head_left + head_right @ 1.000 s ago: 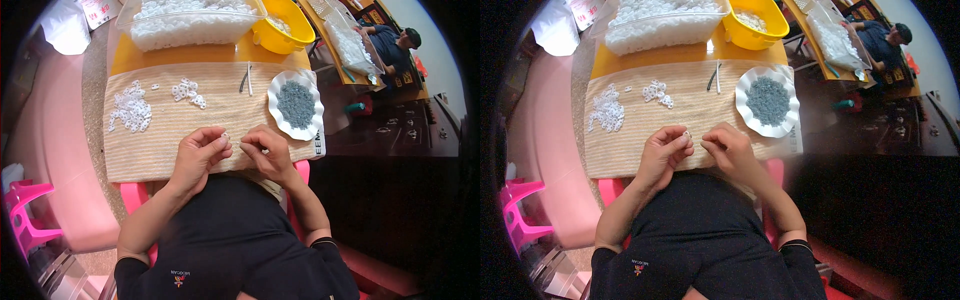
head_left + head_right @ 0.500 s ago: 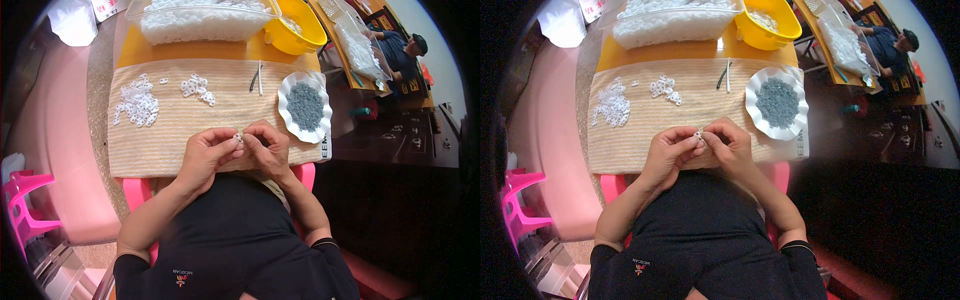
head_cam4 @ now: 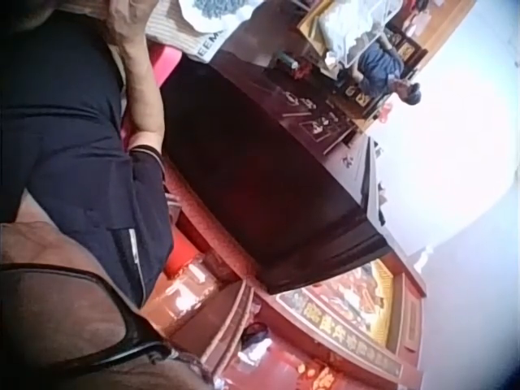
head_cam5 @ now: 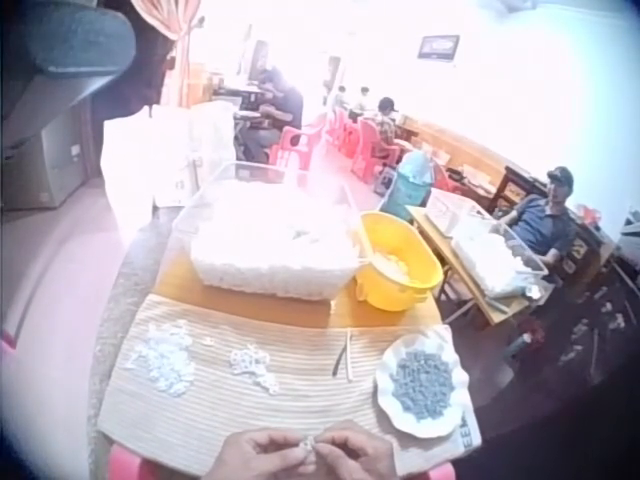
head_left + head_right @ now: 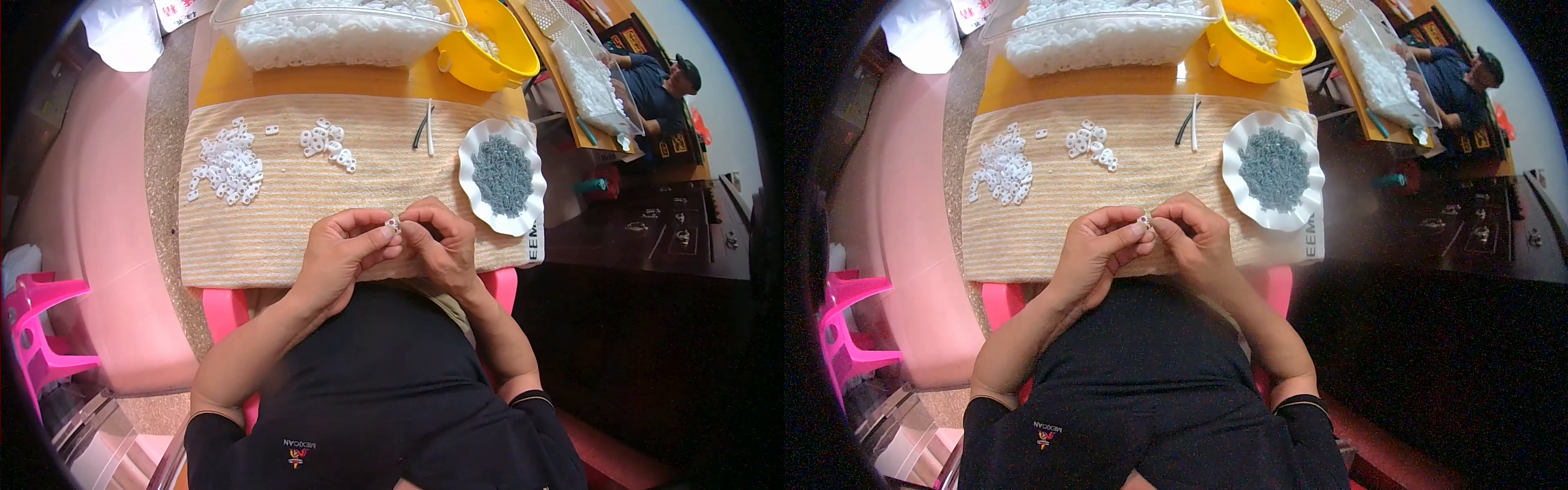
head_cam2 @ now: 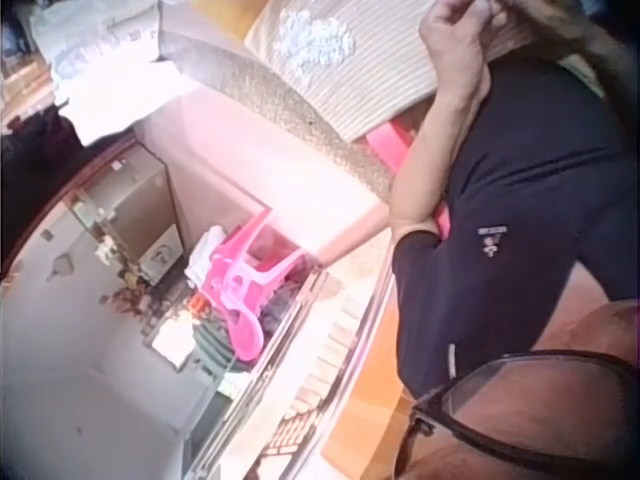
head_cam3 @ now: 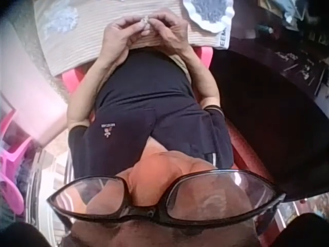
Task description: Assembling small white plastic rings by manually inserting grey connector pins.
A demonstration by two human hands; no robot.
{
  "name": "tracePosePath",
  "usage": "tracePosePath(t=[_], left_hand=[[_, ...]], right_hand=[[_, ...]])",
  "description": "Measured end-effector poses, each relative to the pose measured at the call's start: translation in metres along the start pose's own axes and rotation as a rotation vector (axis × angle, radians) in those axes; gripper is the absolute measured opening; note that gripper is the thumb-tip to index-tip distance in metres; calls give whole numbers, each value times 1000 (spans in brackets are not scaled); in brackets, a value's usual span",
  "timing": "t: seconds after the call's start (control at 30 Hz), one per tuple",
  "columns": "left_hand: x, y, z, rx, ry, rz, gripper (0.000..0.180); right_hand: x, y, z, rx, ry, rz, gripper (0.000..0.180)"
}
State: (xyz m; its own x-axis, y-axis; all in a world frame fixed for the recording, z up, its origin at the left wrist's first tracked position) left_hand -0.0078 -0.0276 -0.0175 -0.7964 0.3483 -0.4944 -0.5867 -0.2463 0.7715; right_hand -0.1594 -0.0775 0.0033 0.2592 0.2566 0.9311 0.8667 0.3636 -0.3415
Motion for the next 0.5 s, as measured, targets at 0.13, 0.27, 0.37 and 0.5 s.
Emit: tracePosePath(t=[0.13,0.27,0.37,0.5], left_hand=[[0,-2,0,-14,6,0,17],[0,-1,1,-20,-1,-8,17],[1,-2,0,-10,-1,-3,18],[2,-2,-1,-14,-1,-1,18]], right_hand=[[-3,0,0,-5,-33,39,7],[-3,0,4,-1,149,-129,7],[-5,0,3,12,67,-54,6],[-3,-2,1,20,-36,68,6]])
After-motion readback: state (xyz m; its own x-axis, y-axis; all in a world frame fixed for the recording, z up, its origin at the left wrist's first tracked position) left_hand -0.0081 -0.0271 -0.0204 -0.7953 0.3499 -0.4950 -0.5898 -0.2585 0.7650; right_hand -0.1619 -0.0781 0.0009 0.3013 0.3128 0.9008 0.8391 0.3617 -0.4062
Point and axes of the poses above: each hand's wrist, its own z-axis away from the middle knuckle, its own y-axis out of the palm, x = y × z, the point moved 3 cm from there along -z, towards the middle knuckle, and after that the axes turned 6 degrees about z, right-handed, at the moved point
